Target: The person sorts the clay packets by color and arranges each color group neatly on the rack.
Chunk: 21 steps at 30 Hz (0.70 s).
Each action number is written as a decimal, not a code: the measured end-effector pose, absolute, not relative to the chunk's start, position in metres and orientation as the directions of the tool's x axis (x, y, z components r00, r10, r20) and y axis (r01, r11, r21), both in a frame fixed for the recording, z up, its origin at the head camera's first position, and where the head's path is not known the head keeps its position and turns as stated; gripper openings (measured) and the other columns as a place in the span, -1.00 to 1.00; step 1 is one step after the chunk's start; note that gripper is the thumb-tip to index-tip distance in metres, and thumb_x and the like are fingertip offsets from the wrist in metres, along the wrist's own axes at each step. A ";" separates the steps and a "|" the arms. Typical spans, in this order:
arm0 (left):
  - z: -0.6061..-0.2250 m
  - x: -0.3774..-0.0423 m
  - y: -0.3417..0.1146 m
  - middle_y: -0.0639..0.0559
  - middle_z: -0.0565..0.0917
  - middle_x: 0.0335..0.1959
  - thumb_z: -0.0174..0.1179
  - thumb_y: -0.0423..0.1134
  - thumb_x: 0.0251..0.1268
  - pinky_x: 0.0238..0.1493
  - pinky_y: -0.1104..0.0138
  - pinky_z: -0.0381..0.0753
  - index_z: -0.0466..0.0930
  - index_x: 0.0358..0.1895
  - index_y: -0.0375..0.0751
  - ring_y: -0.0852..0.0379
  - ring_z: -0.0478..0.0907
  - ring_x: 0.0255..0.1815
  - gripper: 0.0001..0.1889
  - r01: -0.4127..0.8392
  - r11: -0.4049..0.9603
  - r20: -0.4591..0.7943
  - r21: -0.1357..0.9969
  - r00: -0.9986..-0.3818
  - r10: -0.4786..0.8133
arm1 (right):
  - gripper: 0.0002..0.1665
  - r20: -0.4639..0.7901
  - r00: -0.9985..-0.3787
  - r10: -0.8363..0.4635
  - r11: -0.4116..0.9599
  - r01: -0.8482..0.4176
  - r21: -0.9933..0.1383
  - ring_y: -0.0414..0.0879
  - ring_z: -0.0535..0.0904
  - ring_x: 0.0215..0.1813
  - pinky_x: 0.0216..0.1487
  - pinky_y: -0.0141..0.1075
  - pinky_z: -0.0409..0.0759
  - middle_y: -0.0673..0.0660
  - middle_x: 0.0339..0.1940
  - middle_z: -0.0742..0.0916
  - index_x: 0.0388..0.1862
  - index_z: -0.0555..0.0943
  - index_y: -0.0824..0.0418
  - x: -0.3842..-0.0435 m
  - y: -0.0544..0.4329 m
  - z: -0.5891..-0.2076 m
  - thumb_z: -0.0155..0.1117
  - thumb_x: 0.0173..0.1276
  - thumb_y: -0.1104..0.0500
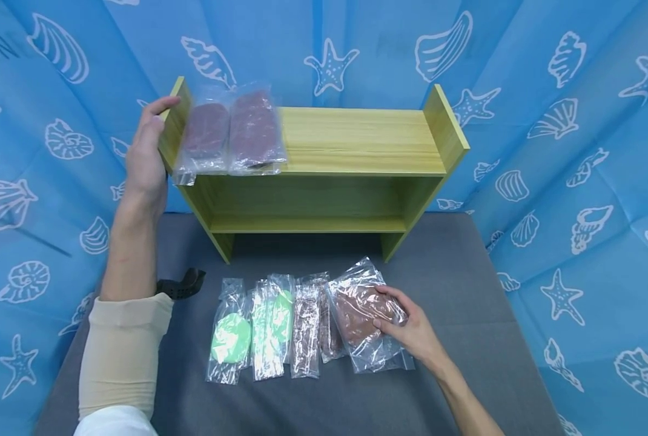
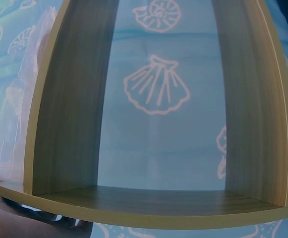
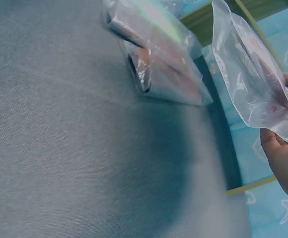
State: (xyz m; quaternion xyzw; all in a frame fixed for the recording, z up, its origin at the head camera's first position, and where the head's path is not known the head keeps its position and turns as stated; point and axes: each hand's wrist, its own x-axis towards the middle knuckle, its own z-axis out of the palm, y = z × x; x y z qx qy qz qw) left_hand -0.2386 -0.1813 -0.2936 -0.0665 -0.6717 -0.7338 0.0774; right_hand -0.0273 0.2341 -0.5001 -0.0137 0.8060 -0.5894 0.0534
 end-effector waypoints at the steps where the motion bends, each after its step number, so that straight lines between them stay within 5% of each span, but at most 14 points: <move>1: -0.294 -0.239 -0.181 0.03 0.22 0.32 -0.37 -0.15 0.58 0.22 0.22 0.10 0.42 0.34 0.06 0.07 0.17 0.25 -0.54 0.201 -0.086 0.200 0.976 -0.979 -0.026 | -0.21 -0.065 -0.994 -0.083 0.308 0.036 -0.951 0.14 0.52 0.08 -0.17 -0.19 0.67 0.23 0.29 0.53 0.37 0.46 0.00 -0.028 0.233 -0.498 0.51 0.15 0.28; 21: -0.294 -0.242 -0.182 0.06 0.22 0.35 -0.35 -0.13 0.60 0.19 0.29 0.16 0.44 0.34 0.06 0.08 0.20 0.24 -0.56 0.197 -0.090 0.195 0.976 -0.980 -0.029 | -0.33 0.162 -0.982 -0.093 0.232 -0.179 -0.956 -0.06 0.59 -0.01 -0.09 -0.32 0.61 0.21 0.18 0.61 0.34 0.49 0.20 -0.041 0.218 -0.445 0.37 0.24 0.44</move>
